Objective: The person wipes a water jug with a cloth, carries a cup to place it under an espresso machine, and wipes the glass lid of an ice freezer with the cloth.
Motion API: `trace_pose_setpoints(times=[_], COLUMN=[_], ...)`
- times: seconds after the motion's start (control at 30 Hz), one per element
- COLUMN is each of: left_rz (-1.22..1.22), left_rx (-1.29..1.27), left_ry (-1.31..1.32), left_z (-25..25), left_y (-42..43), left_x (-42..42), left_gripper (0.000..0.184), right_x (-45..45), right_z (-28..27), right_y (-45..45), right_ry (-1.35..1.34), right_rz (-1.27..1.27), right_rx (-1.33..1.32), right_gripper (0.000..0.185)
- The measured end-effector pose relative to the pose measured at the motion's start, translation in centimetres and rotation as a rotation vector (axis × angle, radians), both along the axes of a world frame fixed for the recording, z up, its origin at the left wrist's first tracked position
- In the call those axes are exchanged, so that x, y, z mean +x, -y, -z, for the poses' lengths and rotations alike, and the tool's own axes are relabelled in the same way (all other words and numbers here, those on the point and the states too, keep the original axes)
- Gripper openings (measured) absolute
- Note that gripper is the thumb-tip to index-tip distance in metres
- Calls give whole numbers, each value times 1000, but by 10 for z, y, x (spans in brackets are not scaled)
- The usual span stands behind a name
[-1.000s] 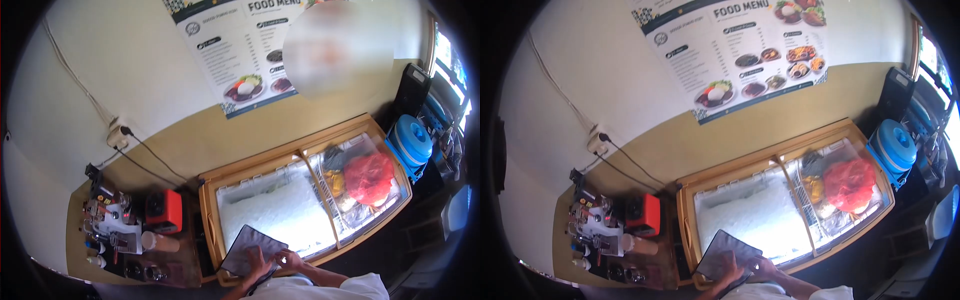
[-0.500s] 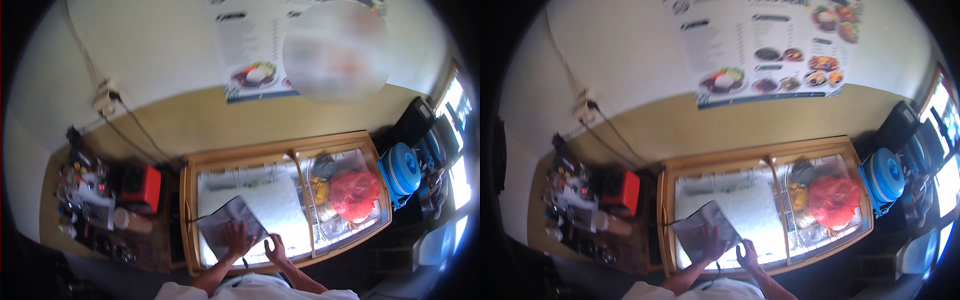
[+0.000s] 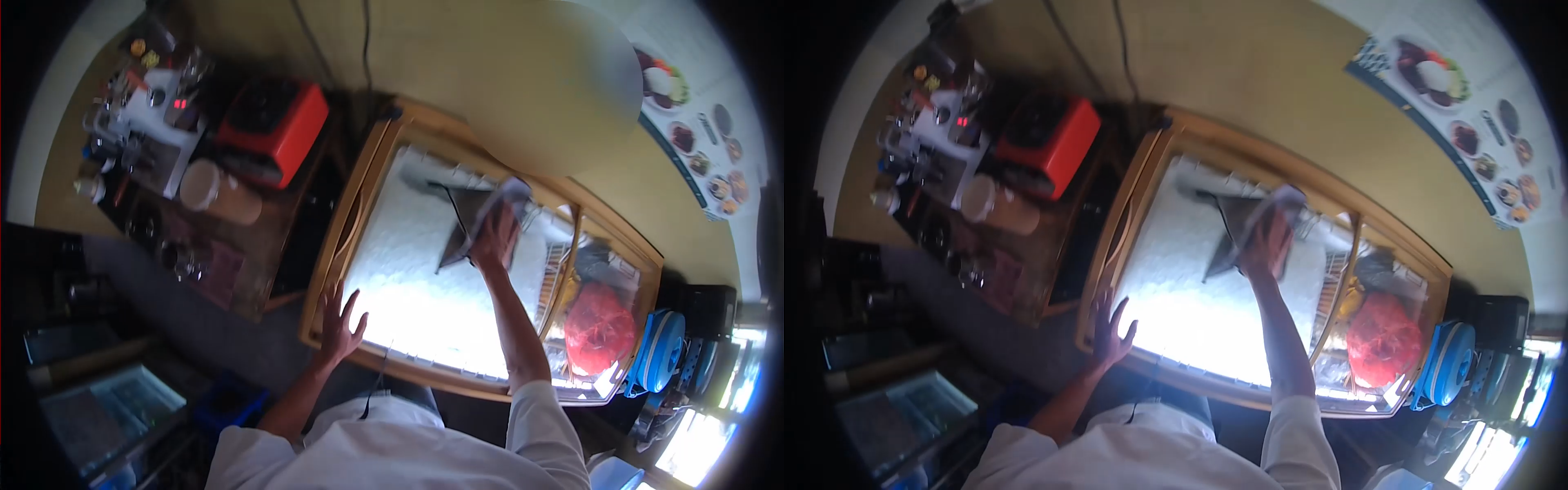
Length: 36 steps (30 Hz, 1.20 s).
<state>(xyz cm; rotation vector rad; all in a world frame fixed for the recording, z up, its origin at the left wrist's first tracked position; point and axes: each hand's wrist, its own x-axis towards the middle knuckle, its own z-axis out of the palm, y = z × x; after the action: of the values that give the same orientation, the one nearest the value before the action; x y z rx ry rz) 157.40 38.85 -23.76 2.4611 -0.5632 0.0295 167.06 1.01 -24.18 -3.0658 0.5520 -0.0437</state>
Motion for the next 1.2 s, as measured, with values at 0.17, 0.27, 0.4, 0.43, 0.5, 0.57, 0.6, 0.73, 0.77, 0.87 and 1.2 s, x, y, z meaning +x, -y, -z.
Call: trace_pose_setpoints(times=[0.17, 0.27, 0.4, 0.43, 0.5, 0.57, 0.6, 0.73, 0.77, 0.87, 1.2], left_rz=[-42, -44, -101, -118, -127, -121, -130, -158, -123, 13, -106], left_rx=[-120, -152, -191, -165, -186, -160, -183, -141, -173, -245, 380], left_ry=[4, 22, -32, -22, -8, -13, 11, 60, 72, 62, 53], left_z=[-5, -4, -5, 1, 4, 3, 8, -6, -12, -32, 15], left_y=[-17, -28, -36, -38, -40, -43, -42, -24, -13, 38, 154], left_x=[-31, -49, -62, -65, -68, -74, -70, -68, -66, -66, -29], left_gripper=[55, 50, 41, 44, 44, 44, 44, 43, 43, 44, 79], right_x=[17, 83, 70, 46, -23, -96, -121, -112, -106, -124, -304], right_z=[-28, -38, 4, -12, -16, -11, -7, -13, -6, 10, -27], right_y=[-67, -29, -54, -85, -125, -137, -124, -46, -39, -76, -41], right_ry=[-56, -23, 192, 94, 17, -73, -95, -105, 89, 118, 170], right_rz=[-856, -579, -270, -334, -557, -813, -942, -480, -391, -255, -145], right_rx=[156, 50, 42, -16, 84, 190, 259, 172, 99, 118, 979], right_gripper=[73, 71, 78, 78, 80, 82, 83, 88, 89, 88, 38])
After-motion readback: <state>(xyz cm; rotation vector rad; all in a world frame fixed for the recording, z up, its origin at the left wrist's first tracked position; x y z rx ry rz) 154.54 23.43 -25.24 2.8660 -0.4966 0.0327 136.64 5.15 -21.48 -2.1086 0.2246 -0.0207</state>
